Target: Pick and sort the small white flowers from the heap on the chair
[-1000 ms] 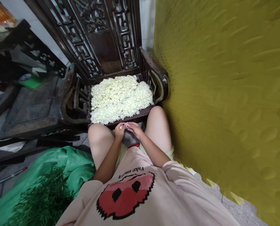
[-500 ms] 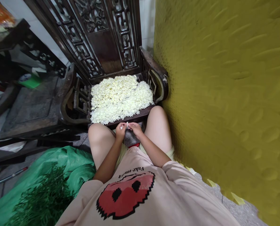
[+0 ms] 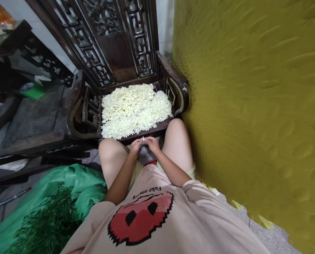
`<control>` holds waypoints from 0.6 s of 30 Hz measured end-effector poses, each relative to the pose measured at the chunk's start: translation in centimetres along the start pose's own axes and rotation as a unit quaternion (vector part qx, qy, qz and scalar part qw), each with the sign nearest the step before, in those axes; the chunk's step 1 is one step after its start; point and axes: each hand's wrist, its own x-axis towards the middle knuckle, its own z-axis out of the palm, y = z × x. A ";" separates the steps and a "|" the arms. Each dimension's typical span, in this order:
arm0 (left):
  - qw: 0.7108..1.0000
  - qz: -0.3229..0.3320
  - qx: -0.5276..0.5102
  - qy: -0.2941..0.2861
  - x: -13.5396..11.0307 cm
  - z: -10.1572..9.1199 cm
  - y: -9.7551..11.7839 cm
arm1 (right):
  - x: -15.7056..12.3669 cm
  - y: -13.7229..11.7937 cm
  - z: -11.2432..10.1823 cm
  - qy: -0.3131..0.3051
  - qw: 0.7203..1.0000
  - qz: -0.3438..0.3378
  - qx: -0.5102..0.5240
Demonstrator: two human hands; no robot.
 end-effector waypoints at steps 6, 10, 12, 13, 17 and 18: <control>1.000 -0.006 -0.003 -0.009 0.0 -0.1 0.0 | 0.0 0.1 0.0 -0.001 1.000 0.007 0.013; 1.000 -0.010 -0.004 -0.002 0.0 -0.1 0.0 | 0.1 0.1 0.1 0.000 1.000 0.007 0.013; 1.000 -0.012 -0.003 0.003 0.0 -0.1 -0.1 | 0.0 0.1 0.1 0.000 1.000 0.006 0.010; 1.000 -0.011 -0.002 0.006 0.0 0.0 -0.1 | 0.0 0.1 0.1 0.000 1.000 0.007 0.009; 0.999 0.003 0.021 0.024 0.1 0.0 -0.1 | -0.1 -0.1 0.1 0.003 1.000 0.015 0.009; 0.999 0.012 0.031 0.027 0.1 0.0 -0.1 | -0.1 -0.1 0.1 0.005 1.000 0.017 0.007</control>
